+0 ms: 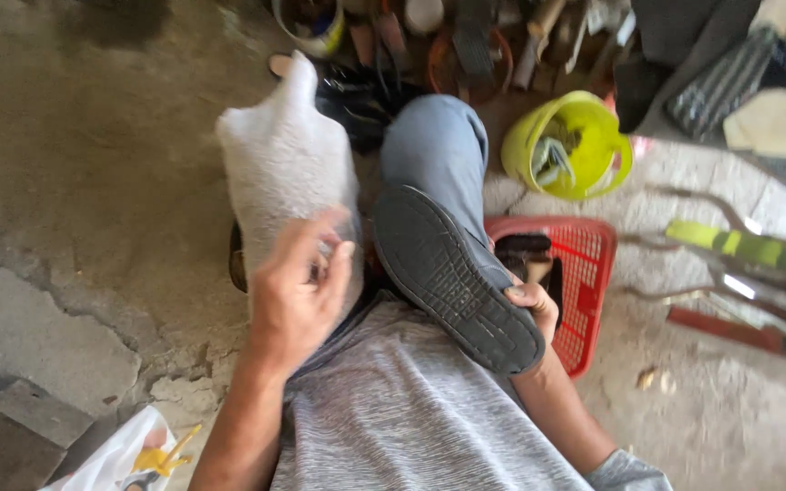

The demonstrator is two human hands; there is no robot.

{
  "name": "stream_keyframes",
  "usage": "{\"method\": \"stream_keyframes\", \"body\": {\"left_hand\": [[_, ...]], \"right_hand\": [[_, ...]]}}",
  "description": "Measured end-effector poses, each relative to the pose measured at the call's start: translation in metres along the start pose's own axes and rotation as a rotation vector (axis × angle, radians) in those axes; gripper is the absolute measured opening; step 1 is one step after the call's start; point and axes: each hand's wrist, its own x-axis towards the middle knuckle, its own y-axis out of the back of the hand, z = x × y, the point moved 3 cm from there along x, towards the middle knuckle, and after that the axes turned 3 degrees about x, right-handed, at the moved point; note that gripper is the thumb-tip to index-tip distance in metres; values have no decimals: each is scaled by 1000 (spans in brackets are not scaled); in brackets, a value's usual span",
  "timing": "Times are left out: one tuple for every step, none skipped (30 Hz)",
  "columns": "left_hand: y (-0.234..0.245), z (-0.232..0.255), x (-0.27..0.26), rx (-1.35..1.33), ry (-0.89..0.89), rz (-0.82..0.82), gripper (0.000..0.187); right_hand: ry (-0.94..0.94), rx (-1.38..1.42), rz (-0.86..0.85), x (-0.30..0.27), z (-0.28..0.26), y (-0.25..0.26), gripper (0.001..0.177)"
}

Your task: The person is sitting and repairing a black shoe by hand. They use a needle and thread to stitch the sole to the upper part of the shoe, repeatedly pulling the thread tight to secure the repair.

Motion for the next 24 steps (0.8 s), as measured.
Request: {"method": "stream_keyframes", "body": {"left_hand": [[2,-2,-1,-6,8,-27,23],[5,-3,-2,1,4,-39,26],[8,-5,-2,8,0,-51,29],[10,-8,-5,7,8,-75,29],[11,-10,-8,34,-3,-105,26],[13,-11,-10,60,-16,-132,25],[15,-14,-15,60,-9,-155,25],[16,-14,-18,25,-71,-232,31],[18,-14,-21,-12,-133,-308,40],[17,-8,-17,-11,-130,-324,40],[15,1,-14,-3,-169,-364,37],[13,8,-11,5,-206,-402,35],[10,11,-10,4,-201,-417,35],[6,14,-10,-12,-187,-476,36],[2,17,-11,-28,-173,-536,36],[0,23,-5,-27,-168,-547,36],[-2,30,1,53,-198,-567,35],[-4,37,7,132,-229,-583,34],[-6,36,8,131,-226,-593,34],[-8,36,8,163,-240,-618,38],[-10,36,8,194,-254,-643,41],[-11,36,9,195,-253,-649,41],[-11,37,11,208,-261,-650,41],[-12,37,11,220,-271,-649,42]], "right_hand": [[7,14,23,-3,0,6,58],[-10,73,5,-5,2,10,57],[-26,133,-13,-7,4,13,56],[-21,149,6,-7,5,20,56],[-36,136,14,-7,6,27,61],[-52,123,19,-8,7,33,66],[-48,138,36,-10,5,30,66],[-81,147,26,-10,5,25,67],[-114,157,16,-10,4,19,69],[-111,170,25,-11,5,19,69],[-107,150,39,-11,5,20,64],[-105,129,54,-11,6,20,60],[-104,140,64,-11,5,18,60],[-118,105,47,-11,4,15,57],[-133,70,29,-11,4,13,54],[-133,79,36,-11,4,9,54],[-128,45,5,-11,4,5,53],[-123,9,-27,-10,3,0,53],[-123,17,-21,-10,3,5,53],[-155,39,-15,-11,4,10,49],[-187,62,-10,-12,5,15,45],[-187,67,-6,-12,4,12,45],[-183,48,-1,-13,5,9,49],[-178,26,2,-13,4,6,53]]}}
